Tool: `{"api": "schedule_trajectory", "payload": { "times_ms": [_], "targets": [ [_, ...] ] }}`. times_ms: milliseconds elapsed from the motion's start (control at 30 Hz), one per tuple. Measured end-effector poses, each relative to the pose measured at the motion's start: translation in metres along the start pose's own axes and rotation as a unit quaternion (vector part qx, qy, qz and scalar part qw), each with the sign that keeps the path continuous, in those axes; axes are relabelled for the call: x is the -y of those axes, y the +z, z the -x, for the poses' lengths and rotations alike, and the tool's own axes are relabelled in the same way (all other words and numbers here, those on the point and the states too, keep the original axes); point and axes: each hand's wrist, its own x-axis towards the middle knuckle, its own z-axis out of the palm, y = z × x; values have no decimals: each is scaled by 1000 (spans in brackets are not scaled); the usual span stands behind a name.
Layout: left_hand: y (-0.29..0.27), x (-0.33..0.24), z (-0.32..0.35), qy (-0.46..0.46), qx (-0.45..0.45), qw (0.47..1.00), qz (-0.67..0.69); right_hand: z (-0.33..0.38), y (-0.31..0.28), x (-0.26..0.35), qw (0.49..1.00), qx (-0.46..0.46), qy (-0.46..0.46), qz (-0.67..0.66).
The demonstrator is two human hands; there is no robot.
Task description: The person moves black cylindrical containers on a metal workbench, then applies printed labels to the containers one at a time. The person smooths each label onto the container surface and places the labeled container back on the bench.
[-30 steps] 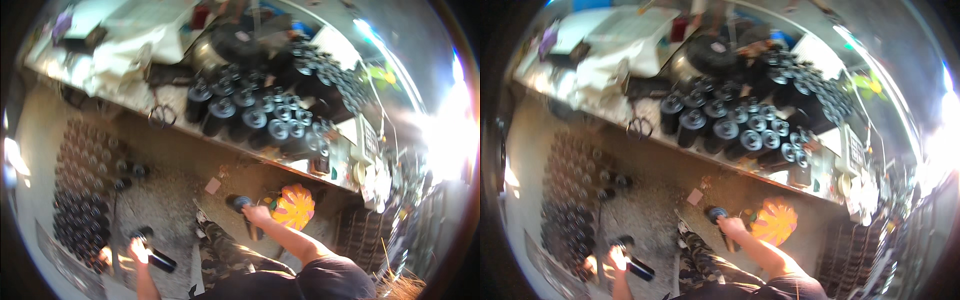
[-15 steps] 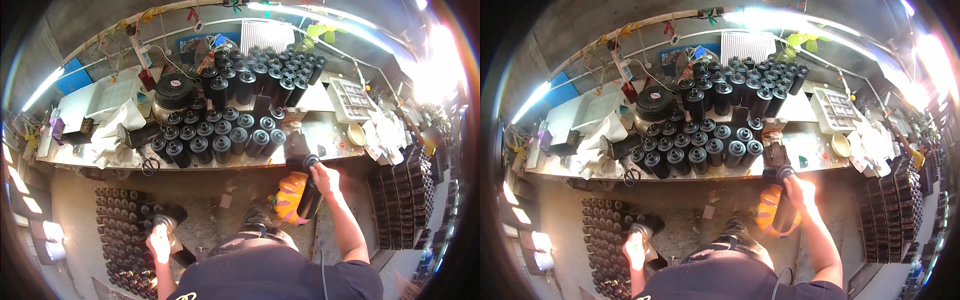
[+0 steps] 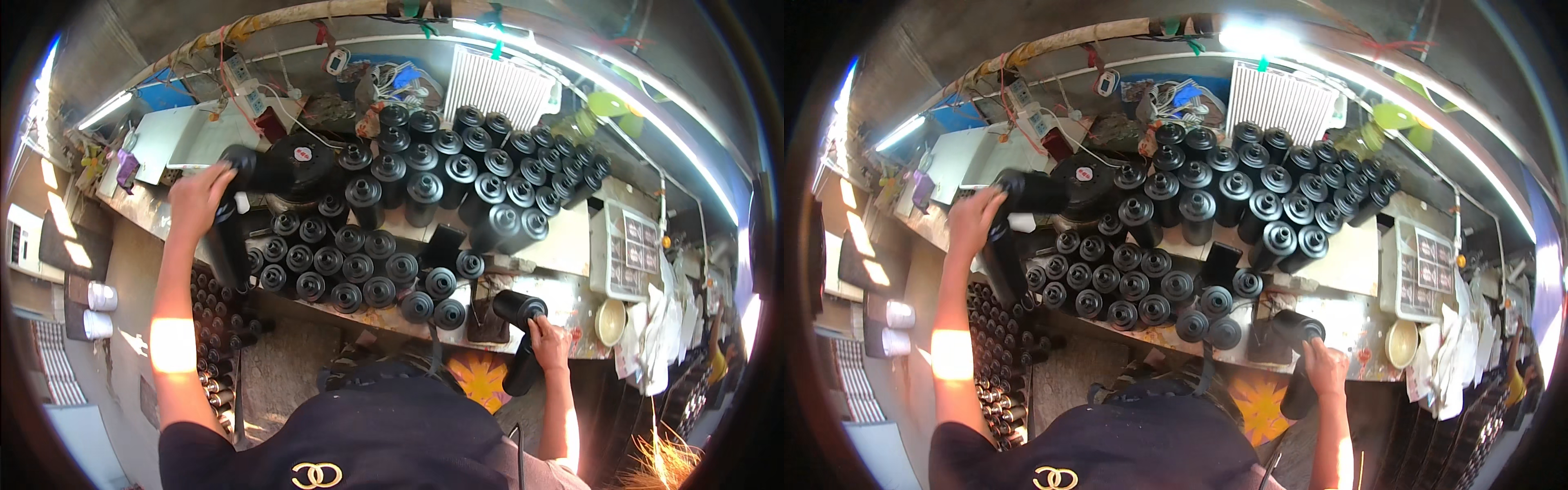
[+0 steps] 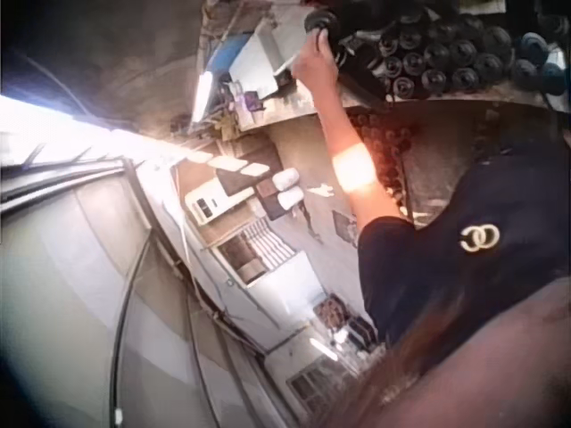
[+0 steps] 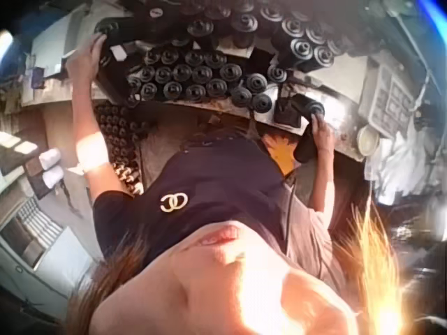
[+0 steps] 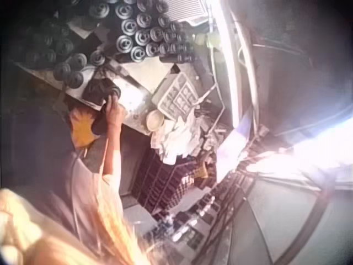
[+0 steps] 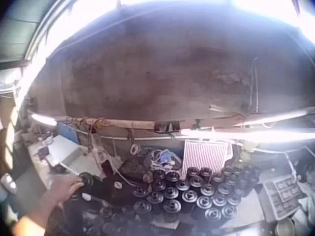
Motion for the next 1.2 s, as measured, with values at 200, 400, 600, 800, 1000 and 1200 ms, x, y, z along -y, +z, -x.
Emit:
{"api": "schedule_trajectory", "payload": {
  "times_ms": [200, 400, 600, 800, 1000, 1200],
  "targets": [
    [101, -2, -145, 82, 131, 988, -11, -28, 0, -5, 999, -16, -23, 19],
    [219, -18, -233, 214, 219, 952, 15, -9, -17, 7, 998, -11, 55, 6],
    [306, -33, -269, 311, 323, 889, 94, -4, -32, 10, 996, 6, 84, 35],
    [319, -40, -260, 185, 372, 899, 138, -12, -39, -12, 992, -8, 106, 65],
    [322, -24, -258, 217, 366, 893, 149, -66, -45, -21, 996, -23, 59, 66],
    [304, -34, -257, 223, 365, 899, 97, -117, -80, 17, 999, -9, -30, 31]
  ]
}}
